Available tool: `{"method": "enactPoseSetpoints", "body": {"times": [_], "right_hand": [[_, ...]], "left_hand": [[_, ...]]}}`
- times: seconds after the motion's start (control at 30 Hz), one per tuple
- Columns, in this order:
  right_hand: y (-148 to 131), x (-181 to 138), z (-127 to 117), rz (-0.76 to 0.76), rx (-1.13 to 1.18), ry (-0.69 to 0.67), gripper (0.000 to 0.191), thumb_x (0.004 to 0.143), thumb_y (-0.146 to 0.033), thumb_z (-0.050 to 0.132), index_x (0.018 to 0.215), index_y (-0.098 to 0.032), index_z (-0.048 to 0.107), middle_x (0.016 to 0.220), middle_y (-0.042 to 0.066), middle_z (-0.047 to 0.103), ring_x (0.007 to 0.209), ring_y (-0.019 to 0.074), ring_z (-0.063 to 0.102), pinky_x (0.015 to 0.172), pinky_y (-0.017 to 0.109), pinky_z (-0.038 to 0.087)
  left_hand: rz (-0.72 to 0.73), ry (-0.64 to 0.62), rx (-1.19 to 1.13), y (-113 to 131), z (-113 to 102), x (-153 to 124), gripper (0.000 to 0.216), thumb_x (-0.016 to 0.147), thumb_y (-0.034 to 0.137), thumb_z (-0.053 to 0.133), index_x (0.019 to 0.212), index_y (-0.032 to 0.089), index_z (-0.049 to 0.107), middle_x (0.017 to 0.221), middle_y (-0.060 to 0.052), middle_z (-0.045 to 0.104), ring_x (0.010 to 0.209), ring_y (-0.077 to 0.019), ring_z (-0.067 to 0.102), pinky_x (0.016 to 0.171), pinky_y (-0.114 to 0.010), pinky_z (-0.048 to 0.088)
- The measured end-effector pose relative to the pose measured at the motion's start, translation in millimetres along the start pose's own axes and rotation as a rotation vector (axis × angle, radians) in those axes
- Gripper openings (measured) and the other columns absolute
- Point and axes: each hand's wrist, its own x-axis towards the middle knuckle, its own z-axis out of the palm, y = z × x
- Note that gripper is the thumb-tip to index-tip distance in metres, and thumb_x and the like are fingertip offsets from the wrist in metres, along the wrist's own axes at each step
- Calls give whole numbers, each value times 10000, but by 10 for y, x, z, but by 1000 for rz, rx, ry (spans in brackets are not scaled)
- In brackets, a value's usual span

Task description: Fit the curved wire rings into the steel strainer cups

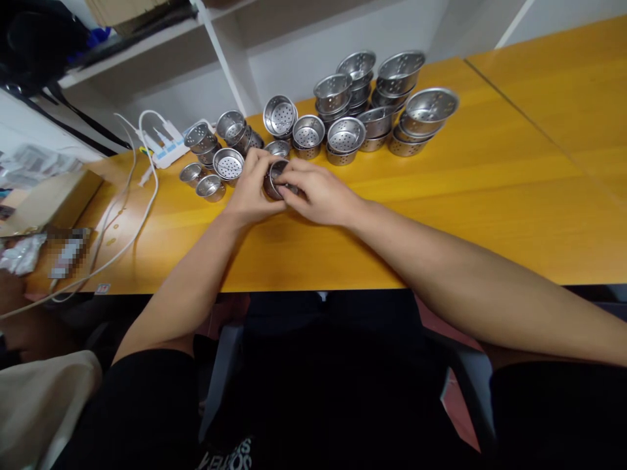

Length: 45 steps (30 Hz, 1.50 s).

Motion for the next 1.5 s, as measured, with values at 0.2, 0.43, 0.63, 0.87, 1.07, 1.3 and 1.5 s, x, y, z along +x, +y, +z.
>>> {"method": "enactPoseSetpoints", "body": {"times": [0.2, 0.43, 0.63, 0.87, 1.07, 1.3, 1.5], "right_hand": [[77, 8, 25, 27, 75, -78, 247, 1203, -435, 740, 1342, -287, 880, 1284, 127, 831, 1098, 357, 786, 1066, 546, 679], [98, 10, -28, 71, 103, -47, 384, 1212, -667, 777, 1062, -314, 777, 1097, 77, 748, 908, 294, 680, 862, 483, 639], [221, 15, -72, 179, 47, 105, 791, 1112, -1096, 686, 1097, -317, 826, 1197, 130, 789, 1006, 354, 739, 1007, 577, 708], [281, 2, 0, 174, 72, 121, 881, 1054, -1168, 690, 1126, -304, 845, 1177, 139, 802, 915, 323, 728, 894, 552, 706], [293, 12, 3, 157, 123, 110, 779, 1042, -1081, 830, 1027, -304, 792, 1109, 120, 796, 932, 323, 707, 888, 529, 681], [310, 15, -49, 155, 107, 113, 579, 1030, -836, 1011, 972, -297, 808, 1134, 119, 808, 1076, 373, 763, 1028, 577, 681], [316, 2, -50, 192, 95, 110, 416, 1016, -657, 1066, 959, -295, 871, 1168, 128, 822, 1090, 392, 780, 1055, 627, 700]], "left_hand": [[-30, -71, -101, 18, -5, -18, 852, 922, 307, 1110, 1631, 282, 638, 1718, -128, 752, 1697, -463, 727, 1538, -671, 569], [11, -55, -88, -75, 2, 12, 930, 885, 263, 1115, 1678, 280, 631, 1774, -156, 720, 1789, -496, 652, 1601, -700, 499], [37, -45, -68, -121, 18, 12, 906, 939, 336, 1120, 1700, 296, 630, 1805, -159, 665, 1865, -514, 574, 1649, -739, 429], [72, -73, -16, -465, 86, 24, 973, 988, 478, 1000, 1789, 306, 475, 1855, -191, 657, 1786, -493, 659, 1571, -699, 526], [162, -83, 36, -499, 130, 40, 992, 1068, 594, 935, 1870, 325, 416, 1898, -225, 579, 1853, -531, 585, 1614, -779, 445], [185, -90, 51, -443, 112, 48, 910, 1078, 644, 947, 1813, 340, 505, 1868, -200, 615, 1802, -514, 636, 1585, -762, 512], [173, -115, 77, -398, 81, 54, 836, 1082, 536, 936, 1771, 324, 514, 1831, -203, 674, 1747, -494, 699, 1531, -710, 572]]}}
